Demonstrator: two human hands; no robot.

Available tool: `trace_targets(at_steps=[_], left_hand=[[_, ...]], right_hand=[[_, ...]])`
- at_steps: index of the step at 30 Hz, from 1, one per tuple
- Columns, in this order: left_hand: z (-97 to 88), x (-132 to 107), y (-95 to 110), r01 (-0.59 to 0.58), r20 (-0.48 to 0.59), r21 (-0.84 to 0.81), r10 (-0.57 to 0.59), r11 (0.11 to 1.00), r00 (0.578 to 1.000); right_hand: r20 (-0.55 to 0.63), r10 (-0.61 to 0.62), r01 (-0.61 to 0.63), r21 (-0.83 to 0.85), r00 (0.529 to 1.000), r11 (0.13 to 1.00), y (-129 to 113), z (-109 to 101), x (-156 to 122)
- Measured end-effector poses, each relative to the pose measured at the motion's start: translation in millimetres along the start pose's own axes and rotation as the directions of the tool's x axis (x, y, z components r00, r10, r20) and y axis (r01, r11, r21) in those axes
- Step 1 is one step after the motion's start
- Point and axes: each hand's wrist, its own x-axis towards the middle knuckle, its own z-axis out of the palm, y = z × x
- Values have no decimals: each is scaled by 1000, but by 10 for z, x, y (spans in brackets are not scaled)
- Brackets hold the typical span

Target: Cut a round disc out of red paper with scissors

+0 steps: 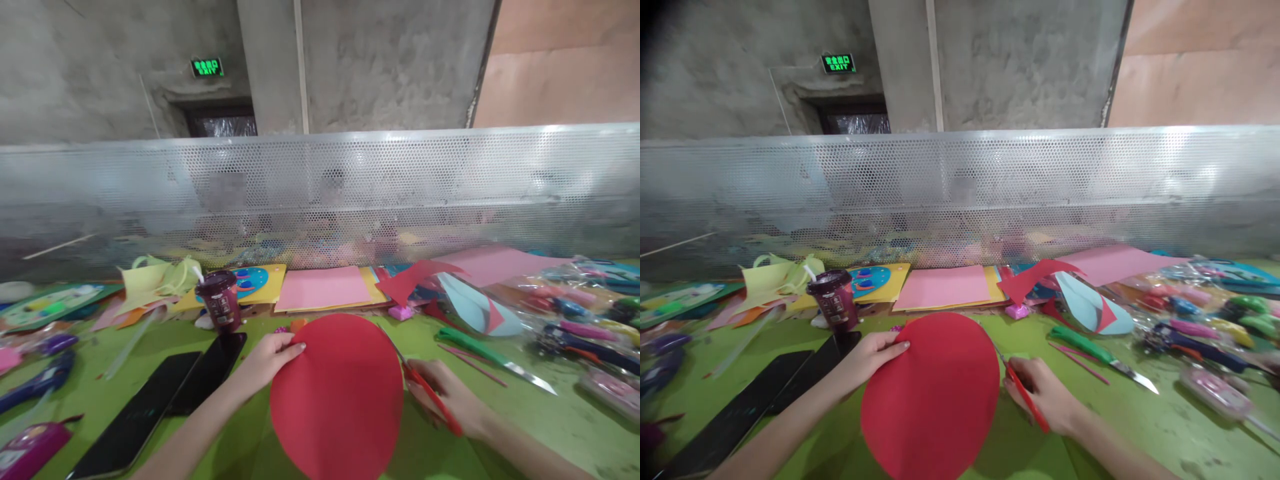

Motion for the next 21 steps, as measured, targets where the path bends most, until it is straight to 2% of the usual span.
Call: trace_targets(at_steps=[15,21], left_hand=[[-7,8,19,-2,20,-24,3,1000,1000],[-13,0,19,-50,-9,8,50,999,999]], right_hand=[[-4,12,-12,-12,1000,1000,32,6,13],[-33,20,-21,-30,999,999,-15,18,3]])
